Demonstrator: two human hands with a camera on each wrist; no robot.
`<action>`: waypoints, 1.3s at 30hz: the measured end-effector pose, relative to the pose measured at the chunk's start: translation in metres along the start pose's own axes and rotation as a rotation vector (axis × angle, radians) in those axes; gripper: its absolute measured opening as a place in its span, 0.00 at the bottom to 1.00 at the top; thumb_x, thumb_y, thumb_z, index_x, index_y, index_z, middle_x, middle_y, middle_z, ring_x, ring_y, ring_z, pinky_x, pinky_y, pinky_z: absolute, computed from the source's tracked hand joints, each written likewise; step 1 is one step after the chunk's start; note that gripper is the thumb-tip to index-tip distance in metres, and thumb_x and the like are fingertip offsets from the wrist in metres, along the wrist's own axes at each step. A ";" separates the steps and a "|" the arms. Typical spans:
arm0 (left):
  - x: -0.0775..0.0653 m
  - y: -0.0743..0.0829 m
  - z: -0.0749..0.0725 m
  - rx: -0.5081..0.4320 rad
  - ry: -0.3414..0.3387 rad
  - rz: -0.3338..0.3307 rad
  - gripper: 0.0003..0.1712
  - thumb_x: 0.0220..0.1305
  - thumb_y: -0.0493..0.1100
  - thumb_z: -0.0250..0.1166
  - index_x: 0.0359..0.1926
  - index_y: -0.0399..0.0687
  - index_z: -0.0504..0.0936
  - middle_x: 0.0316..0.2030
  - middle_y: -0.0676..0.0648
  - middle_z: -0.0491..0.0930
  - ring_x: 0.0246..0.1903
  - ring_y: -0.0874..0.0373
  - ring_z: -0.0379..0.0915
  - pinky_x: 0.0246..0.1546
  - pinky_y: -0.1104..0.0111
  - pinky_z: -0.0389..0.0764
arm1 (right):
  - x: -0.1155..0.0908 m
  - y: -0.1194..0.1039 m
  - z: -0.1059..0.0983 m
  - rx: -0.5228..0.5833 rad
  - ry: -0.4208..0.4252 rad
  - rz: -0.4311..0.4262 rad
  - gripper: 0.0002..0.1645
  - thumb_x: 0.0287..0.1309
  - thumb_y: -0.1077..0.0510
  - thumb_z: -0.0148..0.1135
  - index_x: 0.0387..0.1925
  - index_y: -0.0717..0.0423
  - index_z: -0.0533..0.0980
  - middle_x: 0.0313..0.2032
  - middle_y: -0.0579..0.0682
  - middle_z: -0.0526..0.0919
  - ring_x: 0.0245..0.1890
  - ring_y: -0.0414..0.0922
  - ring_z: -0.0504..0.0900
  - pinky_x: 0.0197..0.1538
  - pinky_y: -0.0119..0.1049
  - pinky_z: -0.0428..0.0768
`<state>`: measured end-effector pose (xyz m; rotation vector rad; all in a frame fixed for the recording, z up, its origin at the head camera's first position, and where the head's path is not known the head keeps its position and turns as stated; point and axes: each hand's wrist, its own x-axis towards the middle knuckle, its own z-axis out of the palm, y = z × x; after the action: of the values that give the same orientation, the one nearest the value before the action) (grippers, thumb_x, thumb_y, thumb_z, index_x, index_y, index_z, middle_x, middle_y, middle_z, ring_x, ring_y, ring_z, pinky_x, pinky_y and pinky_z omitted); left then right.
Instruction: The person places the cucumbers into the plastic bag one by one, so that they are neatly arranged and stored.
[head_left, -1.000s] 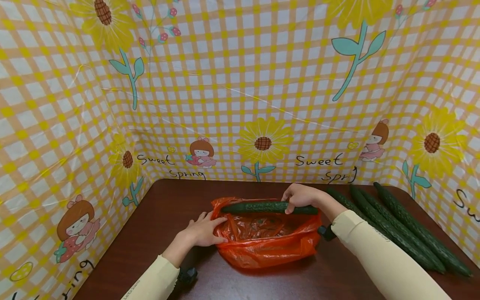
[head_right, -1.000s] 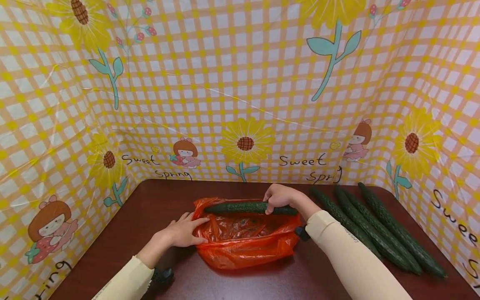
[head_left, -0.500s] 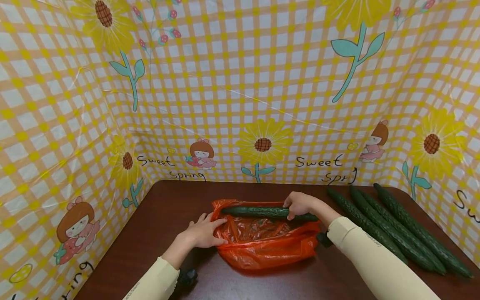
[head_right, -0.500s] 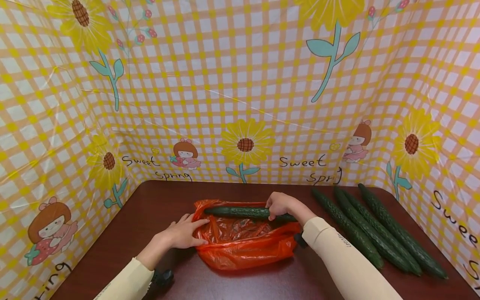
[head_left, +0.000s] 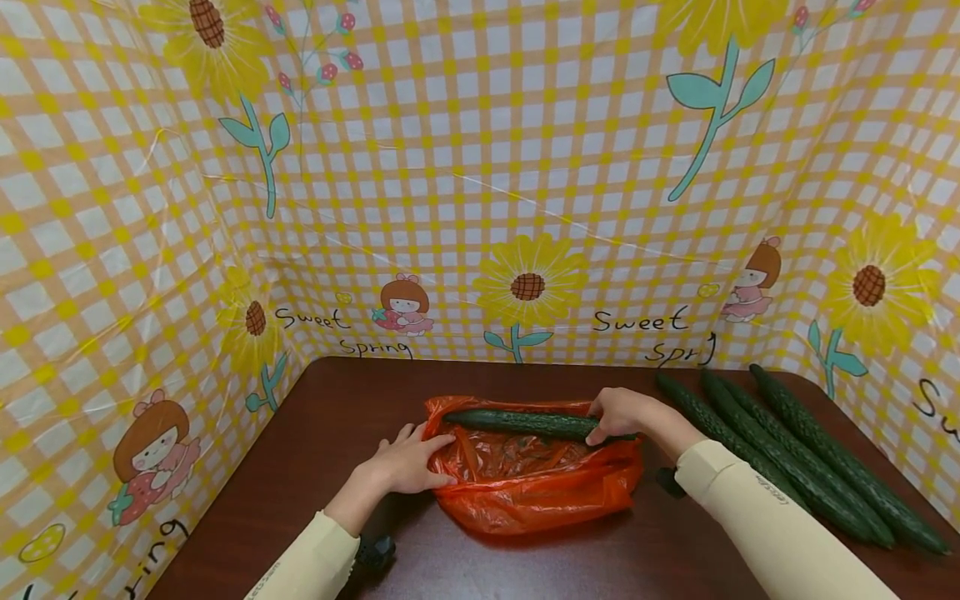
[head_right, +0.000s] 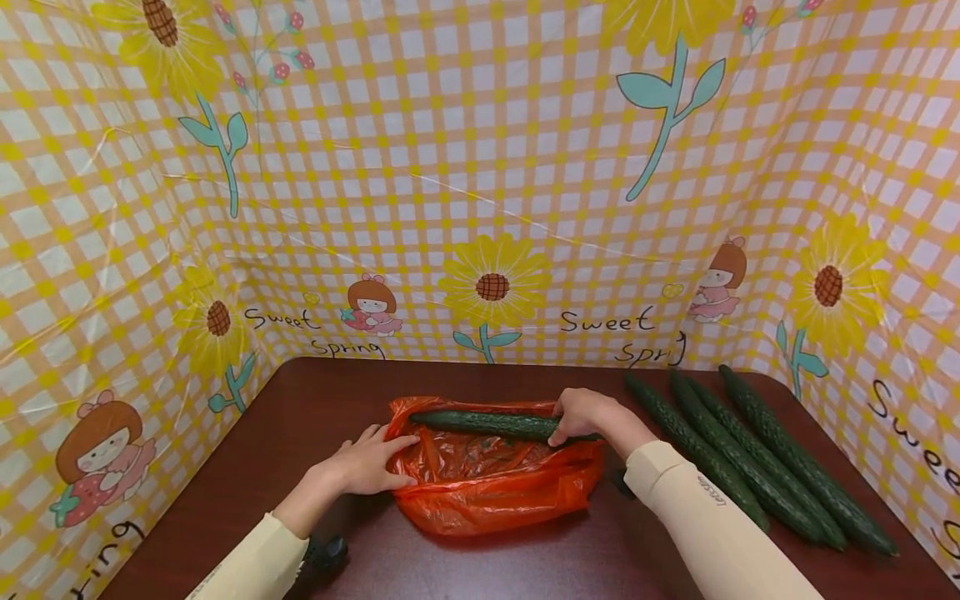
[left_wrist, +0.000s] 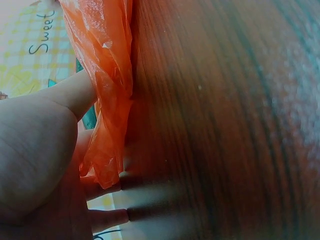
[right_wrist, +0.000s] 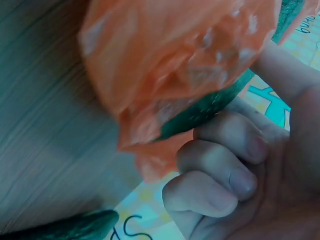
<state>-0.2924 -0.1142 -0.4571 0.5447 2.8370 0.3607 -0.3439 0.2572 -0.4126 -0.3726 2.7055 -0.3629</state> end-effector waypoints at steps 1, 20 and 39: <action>0.000 0.000 0.000 0.002 -0.001 0.000 0.40 0.62 0.64 0.67 0.73 0.63 0.69 0.75 0.37 0.58 0.75 0.34 0.49 0.64 0.28 0.55 | -0.003 0.001 0.000 -0.021 0.004 0.014 0.34 0.57 0.48 0.73 0.59 0.64 0.79 0.59 0.64 0.80 0.58 0.63 0.78 0.54 0.56 0.79; 0.002 -0.002 -0.001 0.024 -0.012 -0.008 0.41 0.62 0.66 0.66 0.74 0.65 0.68 0.75 0.39 0.57 0.75 0.35 0.49 0.65 0.30 0.56 | -0.031 0.014 0.001 -0.338 0.106 0.046 0.32 0.55 0.31 0.67 0.38 0.56 0.81 0.30 0.49 0.81 0.26 0.45 0.78 0.29 0.42 0.74; 0.005 0.004 -0.005 0.087 -0.008 -0.023 0.40 0.61 0.66 0.67 0.73 0.65 0.69 0.74 0.39 0.59 0.73 0.35 0.54 0.64 0.35 0.63 | -0.042 0.037 0.012 -0.295 0.219 -0.094 0.29 0.55 0.28 0.65 0.18 0.45 0.75 0.15 0.40 0.59 0.16 0.39 0.61 0.24 0.36 0.57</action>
<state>-0.2968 -0.1097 -0.4517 0.5280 2.8594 0.2318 -0.3089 0.3023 -0.4201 -0.5736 2.9698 -0.0271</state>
